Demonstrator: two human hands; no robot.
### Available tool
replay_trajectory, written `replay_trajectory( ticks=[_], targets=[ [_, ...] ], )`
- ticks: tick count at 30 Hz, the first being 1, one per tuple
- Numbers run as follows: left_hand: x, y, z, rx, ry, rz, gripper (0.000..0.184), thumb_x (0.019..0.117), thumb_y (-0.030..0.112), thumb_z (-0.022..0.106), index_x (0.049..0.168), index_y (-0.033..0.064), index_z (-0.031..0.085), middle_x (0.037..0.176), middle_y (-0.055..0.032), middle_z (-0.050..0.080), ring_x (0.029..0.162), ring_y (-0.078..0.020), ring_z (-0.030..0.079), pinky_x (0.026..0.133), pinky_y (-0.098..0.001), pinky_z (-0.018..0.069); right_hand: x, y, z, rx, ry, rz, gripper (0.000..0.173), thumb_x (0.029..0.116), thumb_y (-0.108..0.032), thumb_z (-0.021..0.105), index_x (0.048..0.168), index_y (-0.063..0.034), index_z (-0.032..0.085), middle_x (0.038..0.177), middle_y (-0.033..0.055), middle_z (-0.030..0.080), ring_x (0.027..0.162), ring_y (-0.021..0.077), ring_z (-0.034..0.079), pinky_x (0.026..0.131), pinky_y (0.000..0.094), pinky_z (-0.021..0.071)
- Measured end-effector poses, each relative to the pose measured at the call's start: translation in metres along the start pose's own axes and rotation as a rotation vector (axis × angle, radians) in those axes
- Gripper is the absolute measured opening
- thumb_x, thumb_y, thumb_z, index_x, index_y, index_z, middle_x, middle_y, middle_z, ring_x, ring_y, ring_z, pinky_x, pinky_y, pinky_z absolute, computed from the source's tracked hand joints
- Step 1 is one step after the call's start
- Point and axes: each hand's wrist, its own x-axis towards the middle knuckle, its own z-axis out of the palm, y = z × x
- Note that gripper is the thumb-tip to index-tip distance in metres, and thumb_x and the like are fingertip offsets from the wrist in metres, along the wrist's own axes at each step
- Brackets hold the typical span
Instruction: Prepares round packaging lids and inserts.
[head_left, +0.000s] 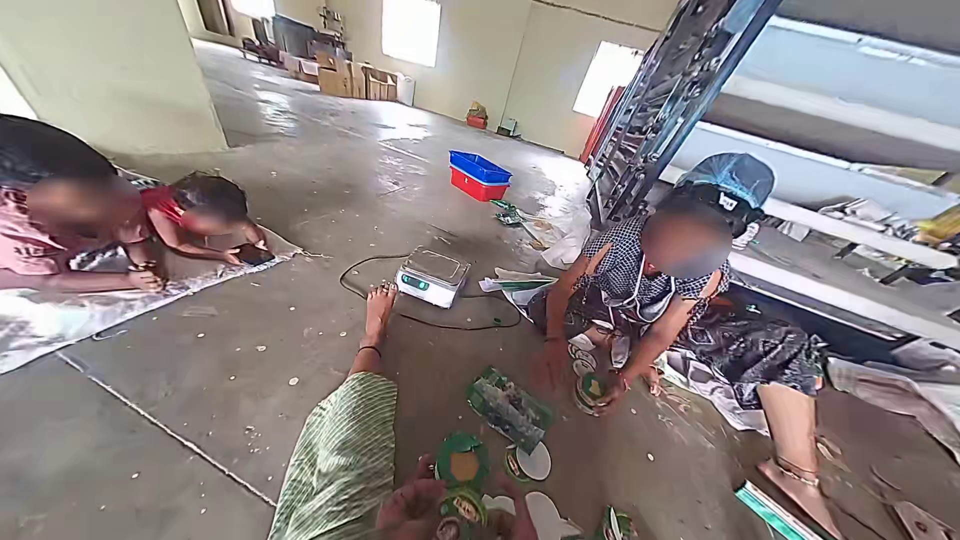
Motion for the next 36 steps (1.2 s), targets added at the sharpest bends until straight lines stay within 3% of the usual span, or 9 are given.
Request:
replay_trajectory(
  ticks=[3, 8, 15, 17, 20, 23, 27, 31, 36],
  targets=[
    [0.020, 0.008, 0.006, 0.068, 0.024, 0.008, 0.028, 0.0833, -0.009, 0.067, 0.112, -0.0076, 0.067, 0.096, -0.0071, 0.074, 0.086, -0.0082, 0.069, 0.082, -0.0287, 0.0578, 0.038, -0.012, -0.011, 0.080, 0.088, 0.028, 0.074, 0.0877, 0.004, 0.070, 0.151, 0.0050, 0.033, 0.101, 0.0196, 0.069, 0.081, 0.0188, 0.070, 0.074, 0.0362, 0.0593],
    [0.063, 0.009, 0.018, 0.288, 0.091, -0.013, 0.032, 0.0883, -0.002, 0.070, 0.120, -0.0006, 0.068, 0.098, -0.0110, 0.073, 0.086, -0.0172, 0.069, 0.081, -0.0363, 0.0561, 0.098, -0.023, -0.011, 0.011, 0.104, 0.031, 0.074, 0.0907, 0.004, 0.070, 0.153, 0.0022, 0.031, 0.102, 0.0205, 0.072, 0.081, 0.0211, 0.071, 0.073, 0.0370, 0.0583],
    [0.071, 0.010, 0.020, 0.767, -0.053, 0.032, 0.049, 0.0917, -0.001, 0.065, 0.140, 0.0061, 0.060, 0.134, -0.0257, 0.056, 0.112, -0.0364, 0.062, 0.096, -0.0467, 0.0531, 0.114, -0.027, -0.002, -0.302, 0.031, 0.029, 0.083, 0.0883, 0.004, 0.072, 0.158, -0.0020, 0.028, 0.108, 0.0169, 0.073, 0.084, 0.0255, 0.073, 0.080, 0.0420, 0.0588],
    [0.068, 0.014, 0.032, 0.994, -0.098, 0.192, 0.054, 0.0918, -0.004, 0.063, 0.144, 0.0057, 0.058, 0.147, -0.0249, 0.052, 0.136, -0.0425, 0.050, 0.111, -0.0543, 0.0423, 0.113, -0.028, -0.001, -0.343, 0.016, 0.028, 0.083, 0.0888, 0.004, 0.072, 0.158, -0.0022, 0.027, 0.109, 0.0165, 0.074, 0.086, 0.0256, 0.074, 0.081, 0.0416, 0.0590],
    [0.070, -0.006, 0.048, 1.205, -0.226, 0.490, 0.053, 0.0936, -0.007, 0.057, 0.146, -0.0048, 0.051, 0.152, -0.0221, 0.051, 0.143, -0.0397, 0.047, 0.117, -0.0533, 0.0376, 0.114, -0.029, -0.002, -0.394, 0.021, 0.013, 0.083, 0.0873, 0.004, 0.072, 0.157, -0.0009, 0.028, 0.109, 0.0170, 0.074, 0.091, 0.0271, 0.074, 0.086, 0.0428, 0.0585],
    [0.066, -0.003, 0.057, 1.249, -0.425, 0.246, 0.064, 0.1013, 0.013, 0.052, 0.158, -0.0040, 0.028, 0.165, -0.0196, 0.031, 0.156, -0.0321, 0.026, 0.127, -0.0464, 0.0162, 0.116, -0.026, -0.004, -0.393, 0.014, 0.018, 0.083, 0.0870, 0.006, 0.070, 0.158, -0.0010, 0.027, 0.111, 0.0186, 0.073, 0.094, 0.0284, 0.074, 0.088, 0.0435, 0.0581],
    [0.054, -0.019, 0.058, 1.342, -0.336, 0.329, 0.090, 0.0925, 0.045, 0.066, 0.157, -0.0066, 0.030, 0.165, -0.0234, 0.028, 0.154, -0.0398, 0.026, 0.123, -0.0572, 0.0199, 0.113, -0.016, -0.008, -0.286, 0.045, 0.041, 0.086, 0.0864, 0.004, 0.073, 0.159, -0.0010, 0.026, 0.108, 0.0203, 0.071, 0.087, 0.0270, 0.072, 0.081, 0.0415, 0.0582],
    [0.061, -0.028, 0.057, 1.383, -0.343, 0.378, 0.088, 0.0893, 0.051, 0.070, 0.156, 0.0013, 0.039, 0.164, -0.0261, 0.030, 0.152, -0.0468, 0.027, 0.122, -0.0625, 0.0203, 0.109, 0.005, -0.022, -0.124, 0.237, 0.090, 0.079, 0.0930, -0.002, 0.069, 0.158, 0.0011, 0.024, 0.110, 0.0225, 0.067, 0.084, 0.0267, 0.068, 0.075, 0.0419, 0.0560],
    [0.062, -0.035, 0.056, 1.388, -0.345, 0.429, 0.069, 0.0870, 0.044, 0.074, 0.151, 0.0308, 0.053, 0.164, -0.0271, 0.028, 0.151, -0.0504, 0.026, 0.119, -0.0664, 0.0221, 0.109, 0.022, -0.029, -0.037, 0.330, 0.133, 0.075, 0.0964, -0.005, 0.067, 0.158, 0.0020, 0.023, 0.107, 0.0213, 0.066, 0.083, 0.0245, 0.065, 0.072, 0.0401, 0.0532]
  ],
)
